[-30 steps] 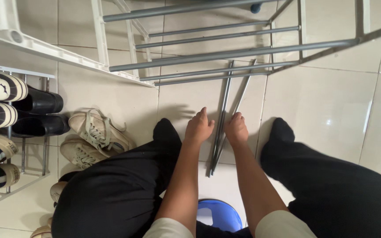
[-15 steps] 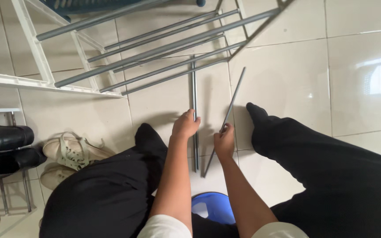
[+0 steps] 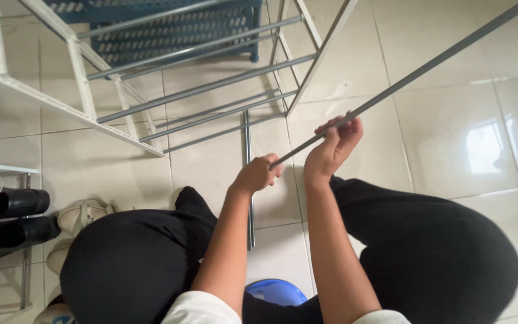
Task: The person assembles a metal shoe rack by inserting horizontal bars into white plastic side frames. They repeatedly pick up bars, align them with the frame slots, and push them into place to build the rack structure.
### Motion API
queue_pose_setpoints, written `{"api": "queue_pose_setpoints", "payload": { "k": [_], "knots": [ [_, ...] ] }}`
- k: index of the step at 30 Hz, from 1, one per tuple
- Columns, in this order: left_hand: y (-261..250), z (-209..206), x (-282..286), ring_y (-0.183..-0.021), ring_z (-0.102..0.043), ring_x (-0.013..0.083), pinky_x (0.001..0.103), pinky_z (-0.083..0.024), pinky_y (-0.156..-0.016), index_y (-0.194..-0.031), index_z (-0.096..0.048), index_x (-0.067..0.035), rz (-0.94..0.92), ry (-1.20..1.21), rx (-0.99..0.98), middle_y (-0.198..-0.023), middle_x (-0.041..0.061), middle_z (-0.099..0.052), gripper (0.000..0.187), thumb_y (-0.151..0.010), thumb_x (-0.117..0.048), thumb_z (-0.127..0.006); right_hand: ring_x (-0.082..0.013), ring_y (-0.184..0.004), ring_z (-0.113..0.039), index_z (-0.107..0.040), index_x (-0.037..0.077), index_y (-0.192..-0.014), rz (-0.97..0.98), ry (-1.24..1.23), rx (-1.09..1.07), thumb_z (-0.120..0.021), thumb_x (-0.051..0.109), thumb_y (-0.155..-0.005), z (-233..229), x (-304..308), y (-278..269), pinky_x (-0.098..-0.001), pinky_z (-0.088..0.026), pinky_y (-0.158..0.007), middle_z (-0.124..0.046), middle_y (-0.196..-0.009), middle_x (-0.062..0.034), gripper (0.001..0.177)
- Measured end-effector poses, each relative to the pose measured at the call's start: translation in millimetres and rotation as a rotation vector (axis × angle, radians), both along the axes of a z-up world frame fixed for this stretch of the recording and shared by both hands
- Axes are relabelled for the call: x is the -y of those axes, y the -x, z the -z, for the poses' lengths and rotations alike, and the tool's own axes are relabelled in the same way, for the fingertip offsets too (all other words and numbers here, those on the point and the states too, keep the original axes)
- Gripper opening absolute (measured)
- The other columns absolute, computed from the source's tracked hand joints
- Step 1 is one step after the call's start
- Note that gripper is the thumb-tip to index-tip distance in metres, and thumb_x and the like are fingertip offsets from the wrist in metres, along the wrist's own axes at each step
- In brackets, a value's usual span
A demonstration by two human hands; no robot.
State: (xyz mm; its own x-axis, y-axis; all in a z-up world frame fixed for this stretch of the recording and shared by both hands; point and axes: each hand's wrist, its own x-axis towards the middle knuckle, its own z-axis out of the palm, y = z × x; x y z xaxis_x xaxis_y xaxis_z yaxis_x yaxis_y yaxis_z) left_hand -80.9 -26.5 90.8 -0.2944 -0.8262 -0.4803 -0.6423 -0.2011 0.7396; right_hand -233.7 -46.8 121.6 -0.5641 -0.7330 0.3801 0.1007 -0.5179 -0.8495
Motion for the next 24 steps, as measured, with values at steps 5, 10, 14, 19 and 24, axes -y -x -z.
{"api": "queue_pose_setpoints", "payload": {
  "k": [5,10,14,19,24],
  "knots": [
    [-17,-84,-2,-0.073,-0.07,0.0252,0.039,-0.056,-0.075,-0.106,-0.063,-0.014,-0.091,0.147,-0.039,-0.083,0.004,-0.075,0.029,-0.101,-0.041,-0.053,-0.0153,-0.084,-0.053,-0.044,0.002,-0.141,-0.259,0.193,-0.019,-0.042,0.008,-0.107,-121,7,-31,-0.0305,-0.05,-0.072,-0.053,-0.103,-0.0095,0.034],
    [-70,-176,-1,-0.092,-0.071,0.0282,0.043,-0.055,-0.08,-0.102,-0.067,-0.012,0.055,0.541,0.279,-0.094,0.009,-0.075,0.041,-0.086,-0.049,-0.072,-0.0184,-0.07,-0.05,-0.048,0.012,-0.128,-0.765,0.172,0.071,-0.043,0.018,-0.11,-215,44,-52,-0.0339,-0.044,-0.062,-0.049,-0.088,-0.0055,0.02],
    [-122,-249,-10,-0.09,-0.073,0.0281,0.043,-0.055,-0.08,-0.108,-0.066,-0.012,-0.002,0.539,0.43,-0.092,0.009,-0.075,0.041,-0.091,-0.05,-0.069,-0.0162,-0.066,-0.041,-0.046,0.016,-0.129,-0.916,0.138,0.331,-0.044,0.026,-0.11,-269,67,-54,-0.0321,-0.038,-0.059,-0.044,-0.083,-0.0046,0.022],
    [-162,-279,-33,-0.077,-0.075,0.0249,0.04,-0.057,-0.068,-0.098,-0.069,-0.012,-0.248,0.794,0.375,-0.081,0.004,-0.077,0.028,-0.082,-0.033,-0.079,-0.0146,-0.066,-0.038,-0.046,0.018,-0.128,-1.03,0.239,0.257,-0.049,0.039,-0.115,-286,60,-65,-0.0325,-0.038,-0.064,-0.041,-0.082,-0.001,0.025],
    [-205,-264,-38,-0.066,-0.073,0.0264,0.041,-0.056,-0.06,-0.09,-0.071,-0.018,-0.447,1.134,0.47,-0.076,0.003,-0.075,0.015,-0.086,-0.029,-0.08,-0.019,-0.086,-0.051,-0.046,0.027,-0.125,-1.063,0.169,0.114,-0.056,0.042,-0.109,-258,69,-92,-0.0391,-0.052,-0.086,-0.05,-0.104,0.0003,0.024]
  ]
}}
